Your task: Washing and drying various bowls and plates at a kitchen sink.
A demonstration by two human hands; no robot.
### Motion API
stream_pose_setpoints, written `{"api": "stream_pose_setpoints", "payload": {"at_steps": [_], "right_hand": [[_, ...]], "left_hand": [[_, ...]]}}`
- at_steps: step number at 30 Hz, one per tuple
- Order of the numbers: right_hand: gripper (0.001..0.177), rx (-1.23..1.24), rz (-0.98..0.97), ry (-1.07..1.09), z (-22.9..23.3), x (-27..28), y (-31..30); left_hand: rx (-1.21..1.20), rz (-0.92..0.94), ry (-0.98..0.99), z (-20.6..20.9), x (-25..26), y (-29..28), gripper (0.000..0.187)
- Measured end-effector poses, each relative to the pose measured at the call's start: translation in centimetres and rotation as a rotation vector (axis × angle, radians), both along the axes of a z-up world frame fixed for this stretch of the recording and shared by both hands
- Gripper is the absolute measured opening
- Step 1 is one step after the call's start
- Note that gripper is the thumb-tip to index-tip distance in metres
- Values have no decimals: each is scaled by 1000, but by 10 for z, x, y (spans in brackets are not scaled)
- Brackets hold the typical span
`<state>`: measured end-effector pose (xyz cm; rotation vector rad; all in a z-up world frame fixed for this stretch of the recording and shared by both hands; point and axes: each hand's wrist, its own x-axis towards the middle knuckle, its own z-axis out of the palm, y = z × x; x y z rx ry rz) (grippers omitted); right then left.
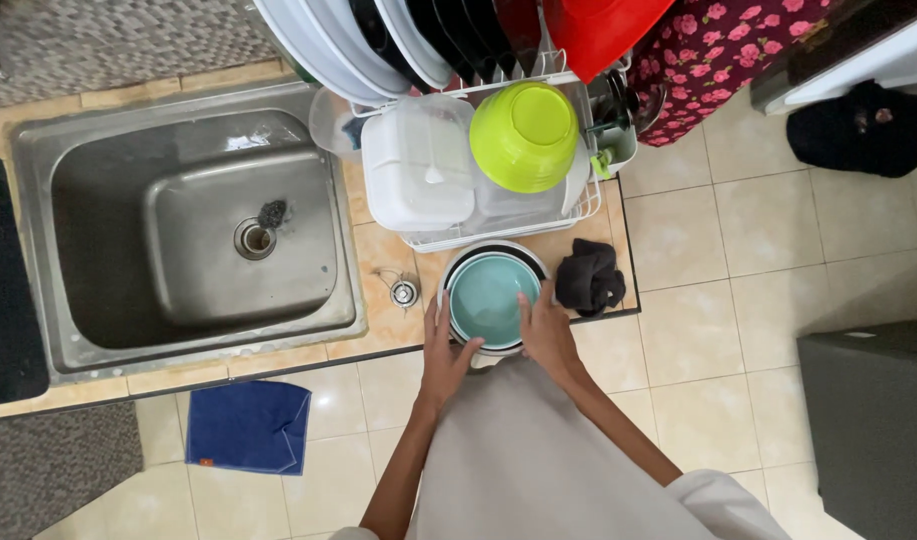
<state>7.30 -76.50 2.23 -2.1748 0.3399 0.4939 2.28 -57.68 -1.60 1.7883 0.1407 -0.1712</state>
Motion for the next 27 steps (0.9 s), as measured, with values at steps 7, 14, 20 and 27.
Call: {"api": "stream_pose_setpoints", "payload": {"at_steps": [7,14,20,27], "right_hand": [[40,-135,101,-265,-40,-10,-21],[37,-296,-49,-388,-20,-8,-60],[67,-479,75,-549,-55,17,-100],[52,-416,90,-370,-89,26,-115]], "left_hand": [[81,-29,-168,-15,-3,-2,102],[36,20,-76,-27,-6,-7,100],[123,102,-122,-4,-4,-21,99],[256,333,-207,-8,-59,-34,61]]}}
